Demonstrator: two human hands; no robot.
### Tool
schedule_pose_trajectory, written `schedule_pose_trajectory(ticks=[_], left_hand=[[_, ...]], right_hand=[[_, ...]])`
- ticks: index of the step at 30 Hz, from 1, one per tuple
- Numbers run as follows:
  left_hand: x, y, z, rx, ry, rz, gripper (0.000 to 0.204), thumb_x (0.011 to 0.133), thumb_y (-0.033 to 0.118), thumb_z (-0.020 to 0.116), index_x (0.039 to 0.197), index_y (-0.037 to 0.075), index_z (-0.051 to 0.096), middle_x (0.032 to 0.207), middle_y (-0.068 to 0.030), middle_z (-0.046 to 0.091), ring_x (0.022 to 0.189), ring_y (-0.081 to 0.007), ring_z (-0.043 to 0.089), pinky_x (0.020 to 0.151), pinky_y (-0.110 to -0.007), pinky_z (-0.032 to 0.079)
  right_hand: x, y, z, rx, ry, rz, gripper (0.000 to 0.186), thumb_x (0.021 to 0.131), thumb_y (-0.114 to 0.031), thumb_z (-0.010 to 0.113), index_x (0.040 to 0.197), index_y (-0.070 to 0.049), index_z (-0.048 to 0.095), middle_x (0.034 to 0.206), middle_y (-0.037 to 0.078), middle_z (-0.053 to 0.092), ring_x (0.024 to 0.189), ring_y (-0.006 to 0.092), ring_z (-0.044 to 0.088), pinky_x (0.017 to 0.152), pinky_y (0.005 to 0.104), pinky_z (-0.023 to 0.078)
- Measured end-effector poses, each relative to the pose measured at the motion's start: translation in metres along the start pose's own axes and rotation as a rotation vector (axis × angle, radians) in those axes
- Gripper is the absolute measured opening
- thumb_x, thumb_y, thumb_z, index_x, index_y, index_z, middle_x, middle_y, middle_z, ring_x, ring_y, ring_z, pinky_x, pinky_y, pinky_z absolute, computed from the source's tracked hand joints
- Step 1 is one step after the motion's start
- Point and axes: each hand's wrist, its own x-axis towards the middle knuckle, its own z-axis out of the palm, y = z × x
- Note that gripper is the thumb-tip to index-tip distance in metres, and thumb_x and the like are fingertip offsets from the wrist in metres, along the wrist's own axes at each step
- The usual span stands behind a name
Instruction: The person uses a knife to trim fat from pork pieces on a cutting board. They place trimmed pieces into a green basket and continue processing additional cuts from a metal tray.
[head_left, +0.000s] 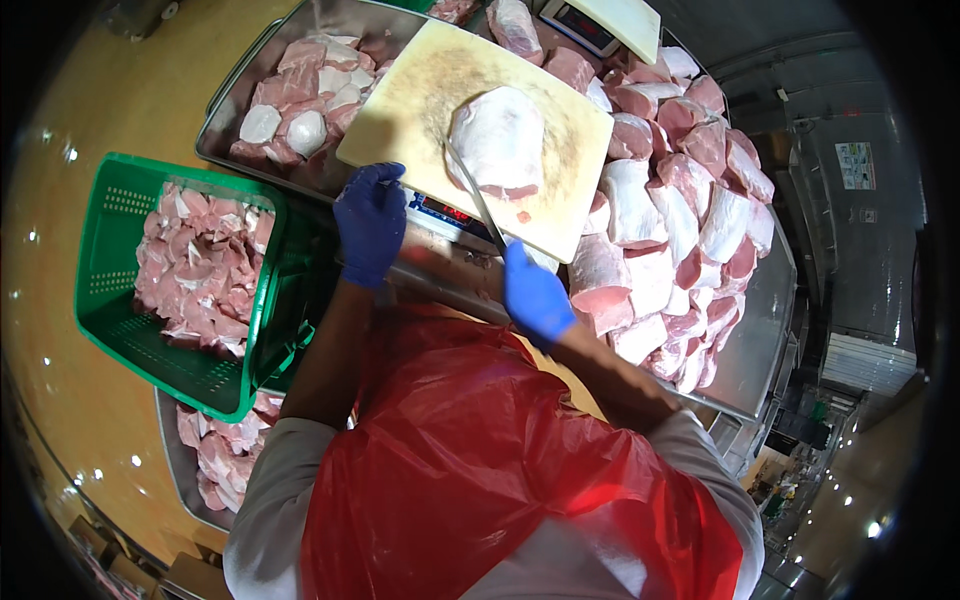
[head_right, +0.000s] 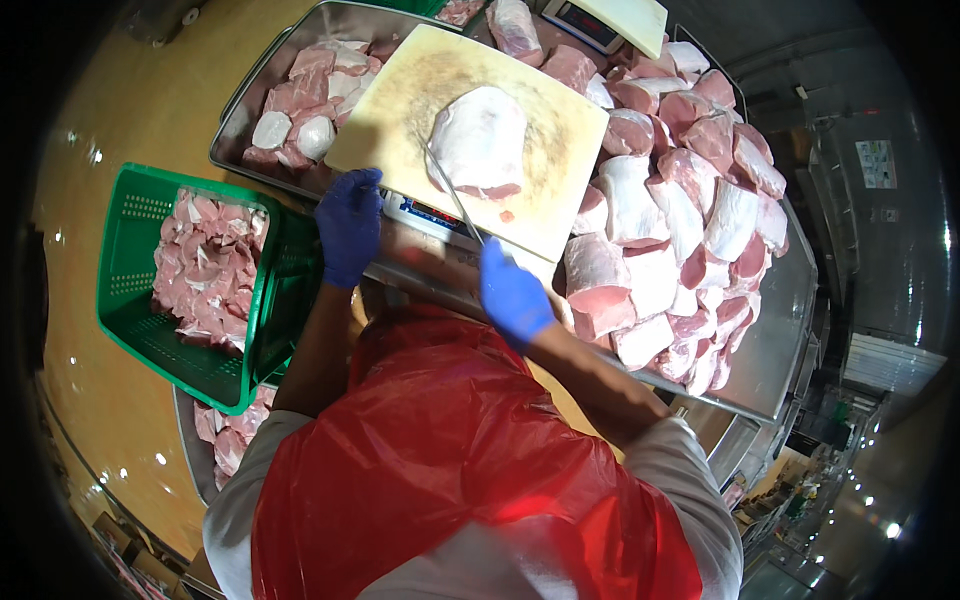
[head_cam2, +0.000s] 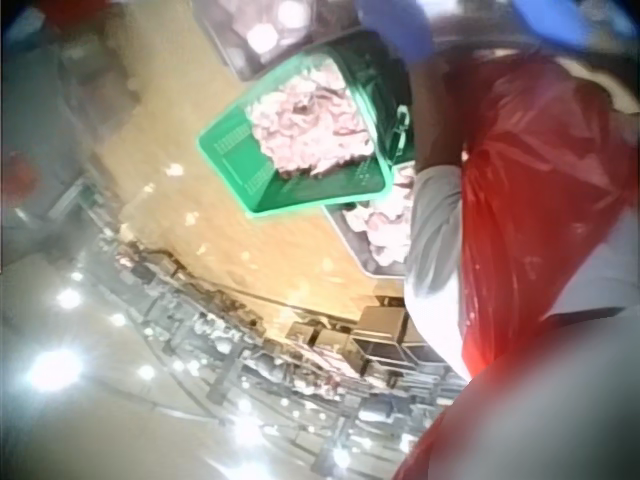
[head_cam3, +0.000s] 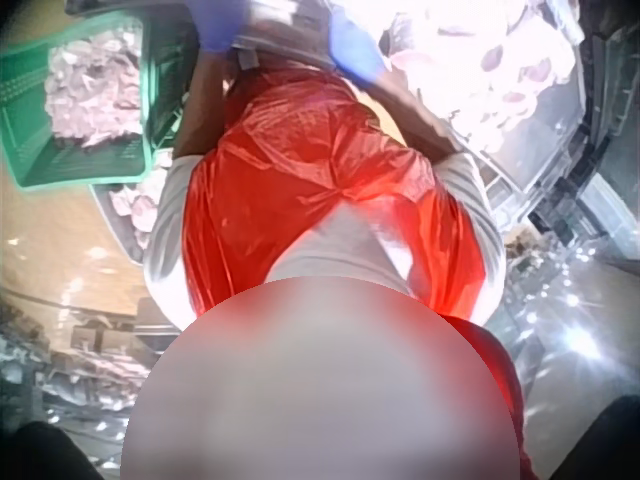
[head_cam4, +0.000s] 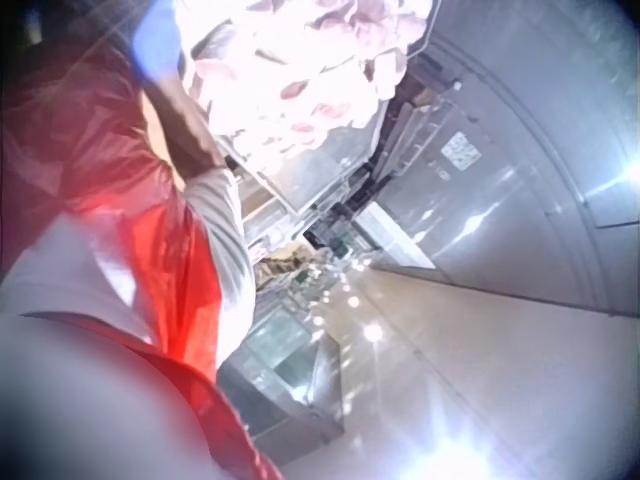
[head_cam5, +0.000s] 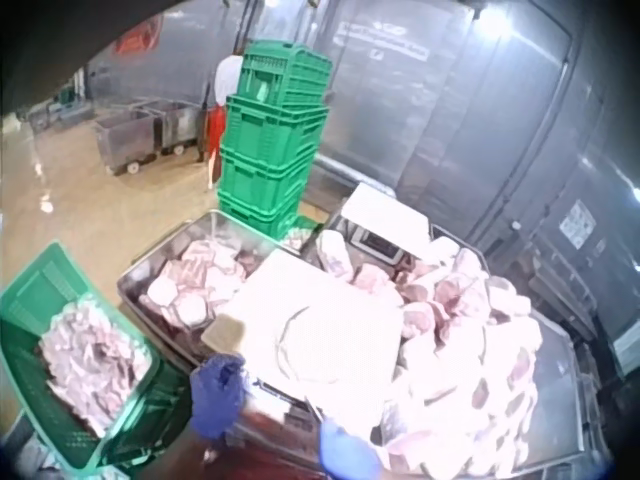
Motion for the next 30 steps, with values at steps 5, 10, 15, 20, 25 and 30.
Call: schedule_pose_trajectory(ticks=[5, 10, 15, 20, 25, 30], left_hand=[[0.007, 0.010, -0.003, 0.058, 0.001, -0.073, 0.017, 0.087, 0.007, 0.067, 0.102, 0.000, 0.069, 0.091, -0.0138, 0.069, 0.073, -0.0219, 0.068, 0.070, -0.033, 0.055], [-0.001, 0.045, 0.054, 0.274, 0.044, 0.227, 0.020, 0.084, 0.007, 0.071, 0.101, -0.001, 0.066, 0.090, -0.0201, 0.068, 0.076, -0.0310, 0.068, 0.073, -0.035, 0.054], [0.009, 0.026, 0.051, 0.213, -0.157, -0.099, 0.010, 0.078, 0.008, 0.071, 0.080, 0.001, 0.063, 0.076, -0.0187, 0.064, 0.069, -0.0314, 0.068, 0.066, -0.038, 0.053], [0.013, 0.013, 0.041, 0.398, -0.134, 0.139, 0.011, 0.077, 0.009, 0.071, 0.075, 0.002, 0.063, 0.065, -0.0153, 0.061, 0.059, -0.0247, 0.065, 0.060, -0.038, 0.051], [0.012, 0.014, 0.017, 0.194, -0.056, -0.083, 0.016, 0.078, 0.015, 0.075, 0.076, 0.003, 0.065, 0.062, -0.0086, 0.060, 0.058, -0.0177, 0.059, 0.059, -0.036, 0.048], [0.021, 0.005, -0.106, 0.437, 0.197, -0.134, 0.016, 0.087, 0.016, 0.076, 0.087, 0.003, 0.067, 0.078, 0.0008, 0.060, 0.070, -0.0087, 0.049, 0.063, -0.026, 0.043]], right_hand=[[-0.086, 0.009, -0.080, -0.089, -0.320, 0.099, 0.036, 0.090, -0.001, 0.048, 0.125, 0.005, 0.039, 0.085, 0.029, 0.063, 0.069, 0.0448, 0.066, 0.058, 0.0515, 0.052], [-0.060, -0.020, -0.102, 0.012, -0.118, 0.118, 0.034, 0.089, -0.002, 0.051, 0.120, 0.005, 0.040, 0.080, 0.029, 0.063, 0.065, 0.0449, 0.065, 0.054, 0.0515, 0.050], [0.038, -0.044, -0.053, 0.055, 0.190, 0.079, 0.028, 0.089, -0.002, 0.053, 0.114, 0.004, 0.043, 0.082, 0.028, 0.065, 0.068, 0.0429, 0.067, 0.058, 0.0510, 0.053], [0.080, -0.046, -0.032, -0.005, 0.132, 0.042, 0.030, 0.089, -0.001, 0.053, 0.117, 0.003, 0.044, 0.086, 0.027, 0.067, 0.075, 0.0416, 0.069, 0.065, 0.0483, 0.056], [-0.004, -0.002, -0.049, -0.101, -0.091, -0.060, 0.031, 0.089, -0.002, 0.051, 0.118, 0.005, 0.042, 0.082, 0.026, 0.066, 0.071, 0.0422, 0.067, 0.061, 0.0489, 0.055], [-0.090, 0.033, -0.107, -0.114, -0.301, 0.051, 0.028, 0.092, -0.003, 0.054, 0.118, 0.004, 0.048, 0.084, 0.025, 0.067, 0.071, 0.0422, 0.067, 0.059, 0.0502, 0.052]])
